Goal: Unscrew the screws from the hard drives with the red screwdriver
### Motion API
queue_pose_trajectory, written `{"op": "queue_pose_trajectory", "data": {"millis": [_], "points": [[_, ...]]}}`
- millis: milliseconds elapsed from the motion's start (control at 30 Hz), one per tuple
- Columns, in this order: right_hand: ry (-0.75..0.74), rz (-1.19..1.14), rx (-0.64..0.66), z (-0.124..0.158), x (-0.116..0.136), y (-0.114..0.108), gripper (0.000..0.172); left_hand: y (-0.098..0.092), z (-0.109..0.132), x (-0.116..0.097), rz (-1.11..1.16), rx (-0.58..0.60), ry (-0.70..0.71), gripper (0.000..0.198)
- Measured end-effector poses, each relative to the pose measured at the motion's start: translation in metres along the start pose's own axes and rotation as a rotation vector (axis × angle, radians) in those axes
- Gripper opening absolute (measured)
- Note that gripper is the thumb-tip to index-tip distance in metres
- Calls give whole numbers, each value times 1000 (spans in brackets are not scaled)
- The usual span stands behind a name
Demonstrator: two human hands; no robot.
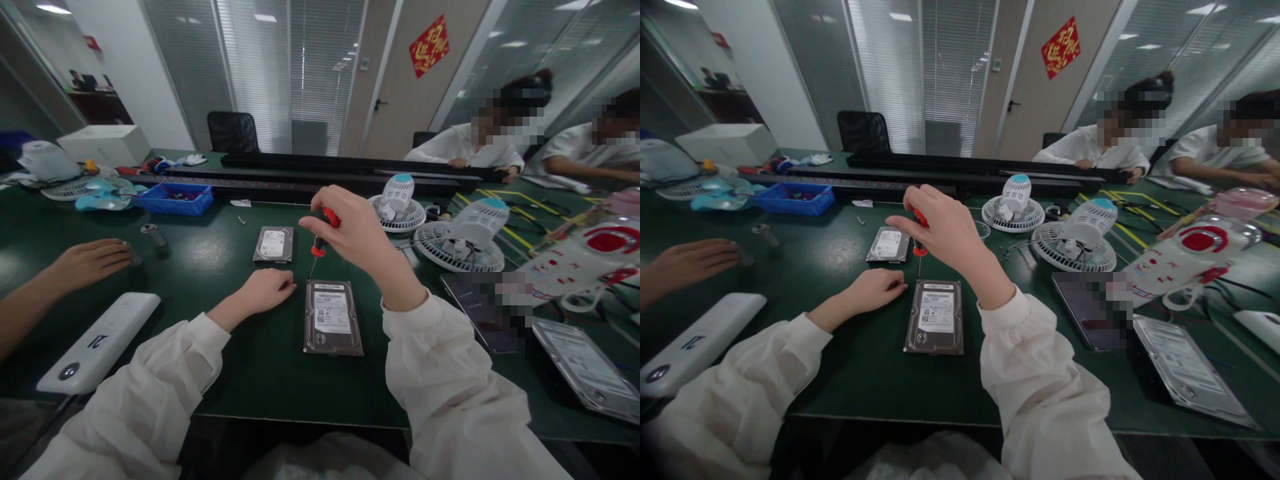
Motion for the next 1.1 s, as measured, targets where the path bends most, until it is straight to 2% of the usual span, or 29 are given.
{"op": "queue_pose_trajectory", "data": {"millis": [133, 233, 367, 467, 600, 733, 833, 933, 1000, 1100], "points": [[17, -154, 71, 2, 0, 2, 24, 1, 0, 1, 3, -1, 1, 27], [-3, -246, 132, 3, 3, 3, 37, 2, -1, 1, 2, 1, -2, 27], [24, -97, 136, 3, 4, 1, 33, 0, -1, 0, -8, 1, -7, 27], [107, 28, 107, 3, 2, -2, 42, -1, 0, -1, -8, 4, -6, 27], [104, -77, 108, 5, 0, -2, 32, -2, 0, -1, -5, 8, -4, 27], [69, -199, 147, 5, 1, 1, 31, -2, 0, -2, 0, 8, -1, 26], [90, -104, 140, 4, 1, 1, 27, -2, 0, -1, 4, 2, 1, 26], [130, 27, 108, 3, -1, 0, 39, -1, 0, -1, 10, 1, 8, 27], [144, 30, 99, 4, -3, 0, 39, -1, 0, 0, 10, 1, 8, 27], [125, -51, 91, 5, -4, -1, 30, 0, 0, 0, 7, 1, 5, 27]]}}
Point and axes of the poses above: each hand's wrist, its own z-axis away from the middle knuckle, its own y-axis out of the palm, x = y × z, the point moved 7 cm from there along -z, towards the middle knuckle, and after that the axes turned 14 degrees about -z, right-handed, at the moved point
